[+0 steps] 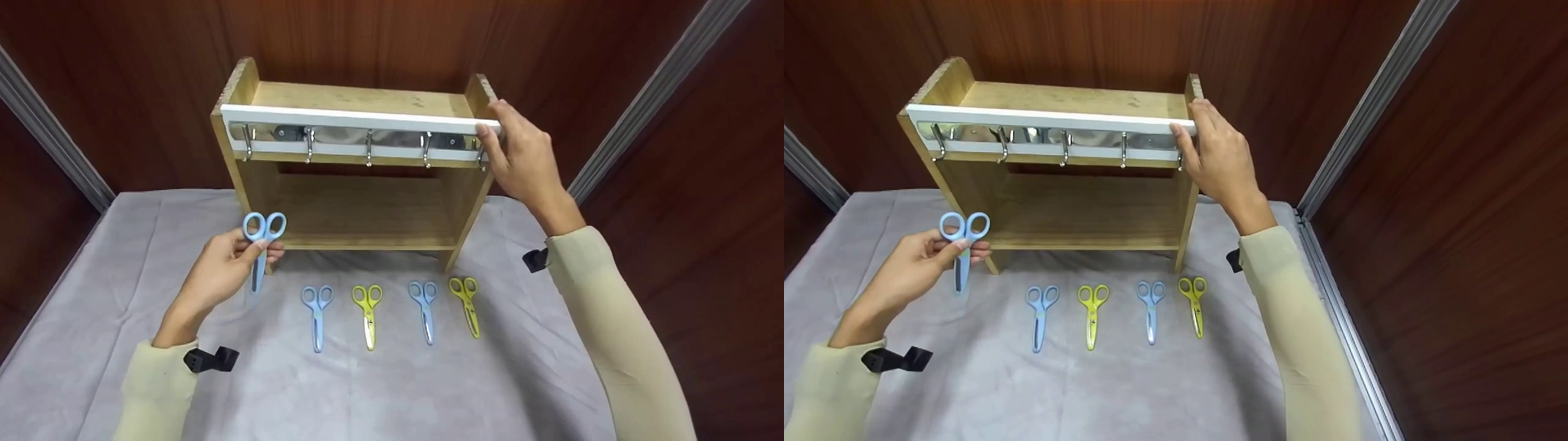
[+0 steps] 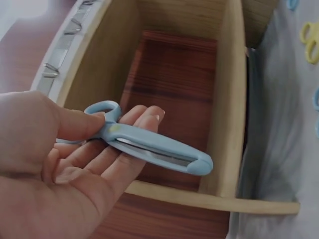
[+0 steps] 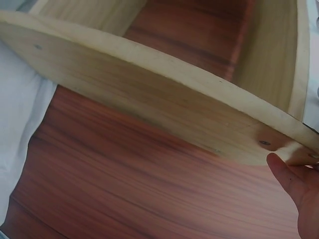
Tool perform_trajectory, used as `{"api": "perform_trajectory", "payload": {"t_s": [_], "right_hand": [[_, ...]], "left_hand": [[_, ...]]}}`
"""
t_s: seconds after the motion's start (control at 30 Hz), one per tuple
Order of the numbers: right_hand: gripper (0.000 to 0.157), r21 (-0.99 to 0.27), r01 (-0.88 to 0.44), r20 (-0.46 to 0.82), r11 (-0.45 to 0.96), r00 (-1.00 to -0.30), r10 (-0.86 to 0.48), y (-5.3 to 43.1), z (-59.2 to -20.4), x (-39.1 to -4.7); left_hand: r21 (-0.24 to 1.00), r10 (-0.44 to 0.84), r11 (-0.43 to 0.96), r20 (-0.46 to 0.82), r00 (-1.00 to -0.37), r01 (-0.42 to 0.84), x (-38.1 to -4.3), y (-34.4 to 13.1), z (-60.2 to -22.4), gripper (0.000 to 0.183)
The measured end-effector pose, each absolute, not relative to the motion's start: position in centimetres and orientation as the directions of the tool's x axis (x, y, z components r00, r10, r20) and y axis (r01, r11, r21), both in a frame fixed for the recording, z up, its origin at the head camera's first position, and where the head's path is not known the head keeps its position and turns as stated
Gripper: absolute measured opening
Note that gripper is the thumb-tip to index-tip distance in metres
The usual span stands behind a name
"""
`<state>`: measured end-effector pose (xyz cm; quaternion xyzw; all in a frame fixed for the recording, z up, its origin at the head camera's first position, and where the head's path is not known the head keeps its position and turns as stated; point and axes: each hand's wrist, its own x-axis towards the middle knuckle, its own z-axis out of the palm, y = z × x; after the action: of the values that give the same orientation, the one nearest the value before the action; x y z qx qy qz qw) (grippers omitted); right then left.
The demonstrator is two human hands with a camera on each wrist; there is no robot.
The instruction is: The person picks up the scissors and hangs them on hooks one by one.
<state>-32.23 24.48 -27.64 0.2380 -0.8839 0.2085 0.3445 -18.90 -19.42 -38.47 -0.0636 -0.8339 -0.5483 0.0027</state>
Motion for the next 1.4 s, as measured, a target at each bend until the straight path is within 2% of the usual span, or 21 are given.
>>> {"api": "perform_trajectory", "payload": {"t_s": [0.43, 0.73, 1.1, 1.4], "right_hand": [[0.049, -0.222, -0.564, 0.716, 0.795, -0.648, -0.260, 24.0, -28.1, -32.4], [0.047, -0.197, -0.597, 0.751, 0.778, -0.602, -0.272, 23.9, -28.3, -32.8], [0.047, -0.221, -0.575, 0.732, 0.788, -0.632, -0.255, 24.4, -28.5, -32.8], [0.048, -0.233, -0.573, 0.726, 0.786, -0.640, -0.252, 24.2, -28.5, -32.9]], "left_hand": [[0.949, 0.192, 0.238, 0.162, -0.968, 0.206, -19.4, -19.7, -36.2, 0.036], [0.939, 0.207, 0.237, 0.202, -0.957, 0.249, -20.0, -20.2, -34.9, 0.033], [0.937, 0.227, 0.226, 0.214, -0.950, 0.265, -21.9, -20.3, -33.4, 0.034], [0.965, 0.215, 0.044, 0.243, -0.946, 0.258, -22.7, -20.9, -33.4, 0.032]]}}
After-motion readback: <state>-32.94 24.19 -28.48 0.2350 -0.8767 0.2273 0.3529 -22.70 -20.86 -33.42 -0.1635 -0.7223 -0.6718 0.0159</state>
